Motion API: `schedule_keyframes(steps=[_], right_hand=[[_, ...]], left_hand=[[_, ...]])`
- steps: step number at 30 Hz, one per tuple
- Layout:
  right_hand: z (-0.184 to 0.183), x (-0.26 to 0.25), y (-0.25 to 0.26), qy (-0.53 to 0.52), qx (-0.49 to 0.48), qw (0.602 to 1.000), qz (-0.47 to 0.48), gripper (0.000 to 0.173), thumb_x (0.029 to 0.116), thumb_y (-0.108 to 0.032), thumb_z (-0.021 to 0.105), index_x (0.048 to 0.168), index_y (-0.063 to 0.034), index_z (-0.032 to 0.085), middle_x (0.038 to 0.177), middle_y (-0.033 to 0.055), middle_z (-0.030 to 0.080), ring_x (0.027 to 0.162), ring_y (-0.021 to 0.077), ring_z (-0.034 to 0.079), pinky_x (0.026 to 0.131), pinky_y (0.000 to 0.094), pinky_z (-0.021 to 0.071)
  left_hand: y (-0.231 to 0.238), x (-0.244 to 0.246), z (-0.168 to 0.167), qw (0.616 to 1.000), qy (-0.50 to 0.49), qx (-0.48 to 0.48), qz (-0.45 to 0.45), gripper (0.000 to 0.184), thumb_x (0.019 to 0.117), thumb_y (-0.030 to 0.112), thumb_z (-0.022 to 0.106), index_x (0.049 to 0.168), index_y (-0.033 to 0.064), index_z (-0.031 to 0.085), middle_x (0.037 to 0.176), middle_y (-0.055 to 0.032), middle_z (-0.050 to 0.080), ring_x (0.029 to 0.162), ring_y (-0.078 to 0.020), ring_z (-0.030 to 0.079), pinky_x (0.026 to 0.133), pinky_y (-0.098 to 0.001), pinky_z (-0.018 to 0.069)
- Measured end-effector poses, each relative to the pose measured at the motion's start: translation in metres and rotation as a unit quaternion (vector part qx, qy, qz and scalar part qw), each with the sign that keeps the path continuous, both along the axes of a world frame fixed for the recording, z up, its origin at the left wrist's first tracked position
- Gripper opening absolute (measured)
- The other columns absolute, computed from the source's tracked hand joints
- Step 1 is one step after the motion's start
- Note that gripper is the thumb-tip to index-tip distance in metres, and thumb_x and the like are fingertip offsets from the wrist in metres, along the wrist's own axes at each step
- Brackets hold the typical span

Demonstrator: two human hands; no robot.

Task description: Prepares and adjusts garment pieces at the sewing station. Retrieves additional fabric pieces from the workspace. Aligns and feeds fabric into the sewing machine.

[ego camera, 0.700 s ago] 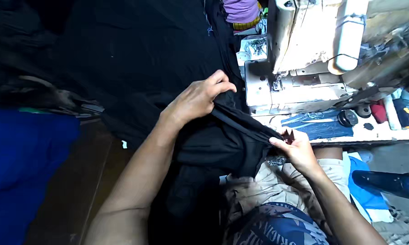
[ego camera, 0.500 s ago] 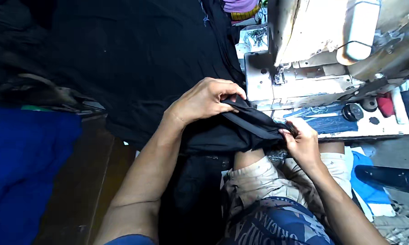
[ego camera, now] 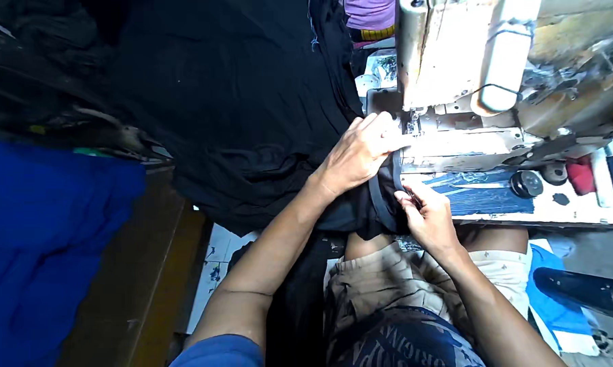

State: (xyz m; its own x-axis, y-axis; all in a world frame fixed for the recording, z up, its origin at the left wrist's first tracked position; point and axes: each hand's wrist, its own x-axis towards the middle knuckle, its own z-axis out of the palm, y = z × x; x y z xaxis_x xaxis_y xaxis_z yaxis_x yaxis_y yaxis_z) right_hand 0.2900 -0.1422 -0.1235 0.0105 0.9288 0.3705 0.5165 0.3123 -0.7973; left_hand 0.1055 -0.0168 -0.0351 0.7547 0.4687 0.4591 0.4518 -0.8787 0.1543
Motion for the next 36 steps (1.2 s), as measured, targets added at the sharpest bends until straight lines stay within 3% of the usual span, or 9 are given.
schedule_keyframes(steps=[2,8,12,15,21,25,28,32,36], right_hand=[[-0.002,0.001,0.0,0.023,-0.028,0.999,0.003,0.025,0.1023,-0.023,0.06,0.117,-0.0081,0.074,0.09,0.0009,0.073,0.079,0.0073,0.067,0.076,0.0291,0.0575],[-0.001,0.002,0.008,0.013,-0.042,0.999,-0.007,0.022,0.1005,-0.02,0.062,0.116,-0.0126,0.075,0.098,0.0004,0.072,0.091,0.0084,0.068,0.085,0.0305,0.0579],[-0.001,0.001,0.011,0.015,-0.006,1.0,-0.015,0.02,0.0995,-0.013,0.061,0.111,-0.0138,0.077,0.101,-0.0009,0.074,0.095,0.0074,0.069,0.087,0.0297,0.0576],[0.001,0.003,0.011,0.041,-0.004,0.999,0.002,0.018,0.0996,-0.011,0.061,0.11,-0.0129,0.076,0.101,-0.0019,0.074,0.093,0.0051,0.069,0.086,0.0279,0.0586],[0.002,0.009,0.009,0.063,-0.063,0.996,-0.013,0.014,0.0997,-0.017,0.061,0.105,-0.0132,0.073,0.087,-0.0019,0.07,0.077,0.0066,0.065,0.073,0.0287,0.0568],[0.007,0.007,0.013,0.112,-0.093,0.989,-0.026,0.007,0.097,-0.017,0.066,0.1,-0.0128,0.071,0.08,-0.0021,0.067,0.068,0.0066,0.062,0.064,0.0276,0.0545],[0.008,0.007,0.016,0.138,-0.055,0.988,-0.037,0.011,0.0981,-0.013,0.065,0.106,-0.0142,0.073,0.089,-0.0027,0.072,0.071,0.0067,0.066,0.064,0.0269,0.058],[0.006,-0.003,0.012,0.018,0.107,0.989,-0.103,0.029,0.0982,-0.017,0.069,0.124,-0.0054,0.069,0.111,0.0057,0.072,0.083,0.0072,0.068,0.073,0.0247,0.0589],[0.007,-0.017,0.014,-0.095,0.158,0.975,-0.12,0.046,0.0938,-0.034,0.075,0.128,-0.0045,0.067,0.115,0.0107,0.072,0.091,0.0205,0.072,0.071,0.0401,0.0607]], left_hand=[[0.005,0.005,-0.009,0.998,0.042,0.041,0.025,0.038,0.106,0.016,0.049,0.131,0.0331,0.072,0.11,-0.0097,0.065,0.104,-0.0263,0.06,0.085,-0.0421,0.0447],[0.012,-0.019,-0.01,0.964,0.001,-0.026,0.264,0.037,0.1051,0.015,0.046,0.128,0.0287,0.072,0.107,-0.0089,0.061,0.103,-0.0261,0.059,0.089,-0.0457,0.0497],[-0.002,0.002,0.002,0.988,-0.056,-0.001,0.143,0.031,0.1035,0.015,0.055,0.128,0.0211,0.073,0.103,-0.0078,0.063,0.099,-0.0209,0.061,0.088,-0.0372,0.0521],[0.0,0.012,-0.006,0.997,-0.021,-0.005,0.071,0.04,0.1016,0.013,0.053,0.135,0.0287,0.07,0.106,-0.0061,0.063,0.102,-0.0203,0.059,0.086,-0.0381,0.0487],[0.005,-0.009,-0.012,0.985,0.028,0.032,0.166,0.037,0.1002,0.015,0.05,0.123,0.0289,0.076,0.1,-0.0081,0.061,0.097,-0.0259,0.059,0.082,-0.0443,0.0467],[-0.001,-0.011,-0.007,0.985,-0.029,0.022,0.169,0.032,0.0998,0.014,0.053,0.117,0.0227,0.078,0.098,-0.0053,0.059,0.092,-0.0205,0.058,0.081,-0.0385,0.0471],[-0.002,-0.007,-0.01,0.988,-0.067,-0.005,0.138,0.023,0.101,0.019,0.06,0.115,0.0192,0.078,0.097,-0.0035,0.06,0.091,-0.0172,0.059,0.082,-0.0369,0.0499],[-0.002,-0.007,-0.004,0.987,-0.113,-0.051,0.106,0.014,0.0974,0.024,0.07,0.103,0.0156,0.079,0.095,-0.0008,0.066,0.09,-0.012,0.062,0.08,-0.0322,0.0535],[-0.011,-0.001,0.014,0.983,-0.15,-0.08,0.064,0.011,0.0941,0.02,0.074,0.098,0.0108,0.079,0.092,-0.0008,0.066,0.087,-0.0088,0.061,0.076,-0.0249,0.0518]])
